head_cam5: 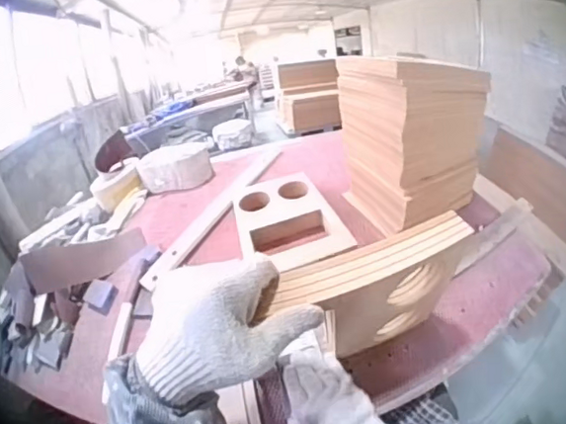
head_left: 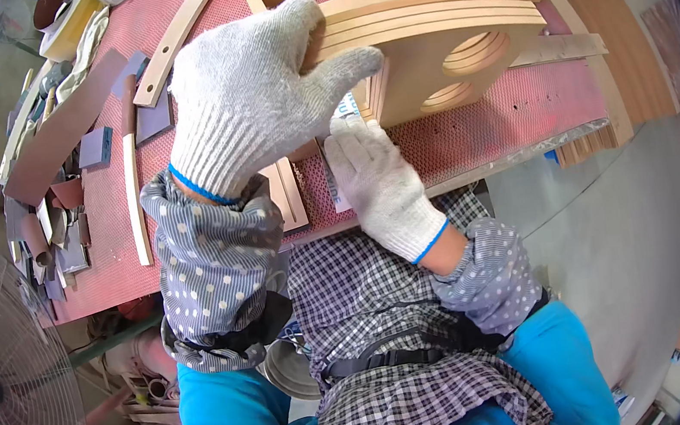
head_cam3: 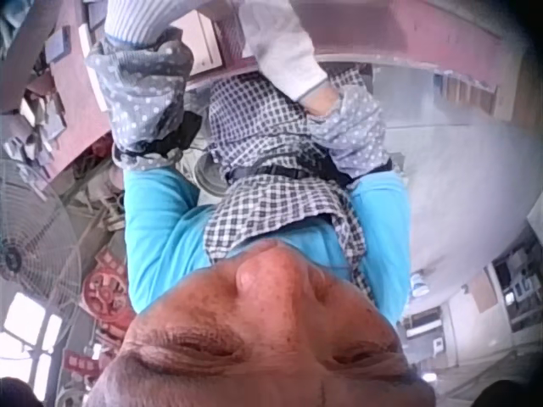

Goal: Sanding the edges and surfaces of wooden furniture components using a sanding block.

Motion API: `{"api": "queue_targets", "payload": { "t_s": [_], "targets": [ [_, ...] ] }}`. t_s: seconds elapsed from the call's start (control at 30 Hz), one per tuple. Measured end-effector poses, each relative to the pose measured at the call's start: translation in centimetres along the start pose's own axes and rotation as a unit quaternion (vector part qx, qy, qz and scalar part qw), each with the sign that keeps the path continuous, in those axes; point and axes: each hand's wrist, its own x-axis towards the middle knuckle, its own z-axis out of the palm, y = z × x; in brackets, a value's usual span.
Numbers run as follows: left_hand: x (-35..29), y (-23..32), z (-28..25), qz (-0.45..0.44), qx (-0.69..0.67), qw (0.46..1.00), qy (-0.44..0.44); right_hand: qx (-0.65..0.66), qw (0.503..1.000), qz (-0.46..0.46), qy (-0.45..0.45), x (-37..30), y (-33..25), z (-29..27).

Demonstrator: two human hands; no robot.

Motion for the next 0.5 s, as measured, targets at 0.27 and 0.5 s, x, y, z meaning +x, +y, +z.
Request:
{"api": "queue_targets", "payload": {
  "t_s": [0.27,0.5],
  "targets": [
    [0.1,0.0,-0.2,-0.006,-0.028,1.000,0.001,0.000,1.000,0.014,0.016,-0.4,-0.9,-0.5],
    [0.0,-0.2,-0.2,0.019,0.007,1.000,0.010,-0.092,0.977,0.086,-0.171,3.4,-1.5,-1.0]
  ]
}}
